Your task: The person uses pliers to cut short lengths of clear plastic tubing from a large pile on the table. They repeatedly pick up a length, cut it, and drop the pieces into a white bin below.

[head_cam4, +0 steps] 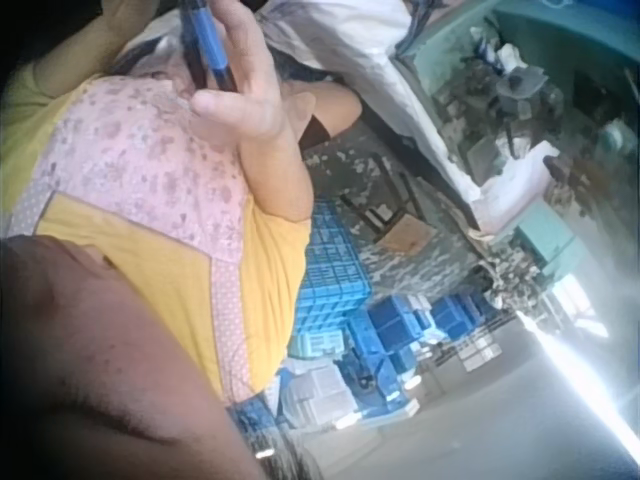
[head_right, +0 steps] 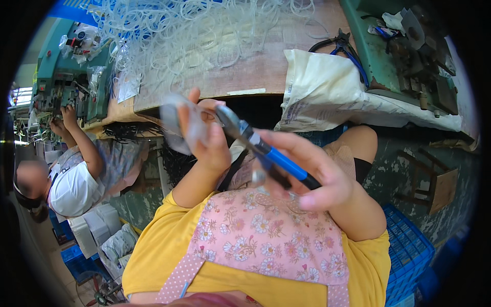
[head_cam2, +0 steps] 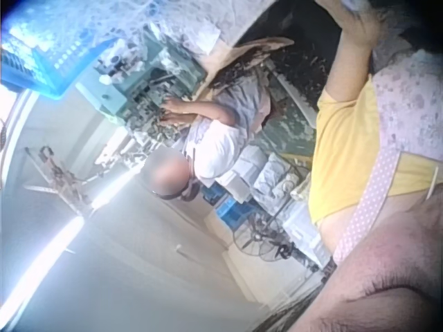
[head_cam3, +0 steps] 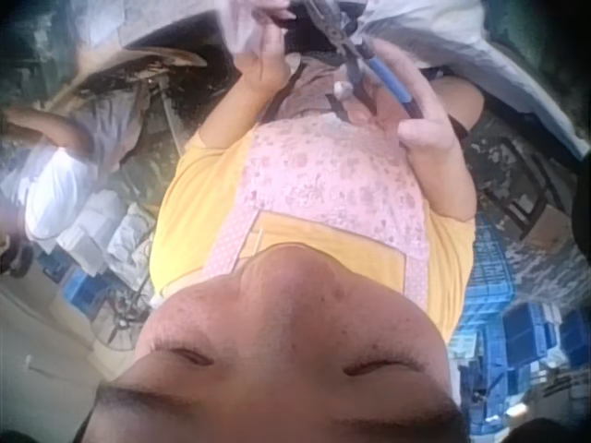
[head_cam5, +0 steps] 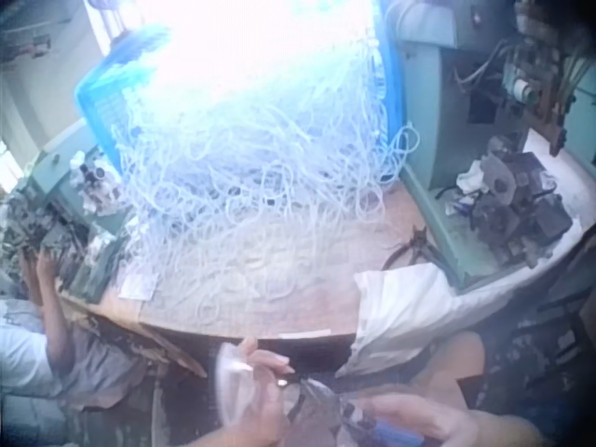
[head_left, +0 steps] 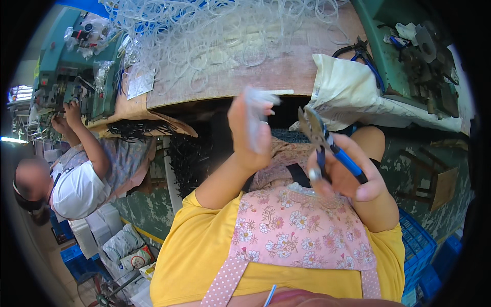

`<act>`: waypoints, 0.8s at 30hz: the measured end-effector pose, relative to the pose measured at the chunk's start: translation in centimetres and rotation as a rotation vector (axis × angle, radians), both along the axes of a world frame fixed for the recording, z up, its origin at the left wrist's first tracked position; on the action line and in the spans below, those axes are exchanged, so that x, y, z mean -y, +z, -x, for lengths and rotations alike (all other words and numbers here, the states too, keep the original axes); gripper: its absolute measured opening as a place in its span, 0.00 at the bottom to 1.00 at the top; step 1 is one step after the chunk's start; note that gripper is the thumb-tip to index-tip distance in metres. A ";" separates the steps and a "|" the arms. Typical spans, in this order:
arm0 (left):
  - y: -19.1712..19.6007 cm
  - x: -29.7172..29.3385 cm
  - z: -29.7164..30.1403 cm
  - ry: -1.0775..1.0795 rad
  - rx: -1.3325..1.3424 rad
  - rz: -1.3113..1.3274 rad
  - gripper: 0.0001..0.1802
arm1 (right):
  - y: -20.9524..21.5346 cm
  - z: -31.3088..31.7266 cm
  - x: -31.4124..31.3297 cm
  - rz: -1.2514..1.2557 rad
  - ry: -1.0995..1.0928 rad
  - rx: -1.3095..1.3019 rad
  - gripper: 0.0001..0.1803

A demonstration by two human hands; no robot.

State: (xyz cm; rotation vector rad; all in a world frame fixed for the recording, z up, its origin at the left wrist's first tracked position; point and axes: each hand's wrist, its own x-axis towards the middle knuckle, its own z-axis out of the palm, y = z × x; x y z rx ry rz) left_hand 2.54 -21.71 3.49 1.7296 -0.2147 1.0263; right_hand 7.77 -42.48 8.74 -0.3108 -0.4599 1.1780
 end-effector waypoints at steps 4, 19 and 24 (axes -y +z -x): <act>2.3 0.0 -0.2 -0.397 0.074 0.911 0.36 | 0.8 0.1 -0.7 0.648 -0.736 1.441 0.42; 4.3 1.3 0.0 -0.364 0.186 1.116 0.33 | -0.2 2.0 -1.3 0.693 -0.692 1.778 0.39; 4.1 1.4 0.0 -0.373 0.183 1.078 0.33 | -0.3 2.1 -1.4 0.701 -0.686 1.772 0.39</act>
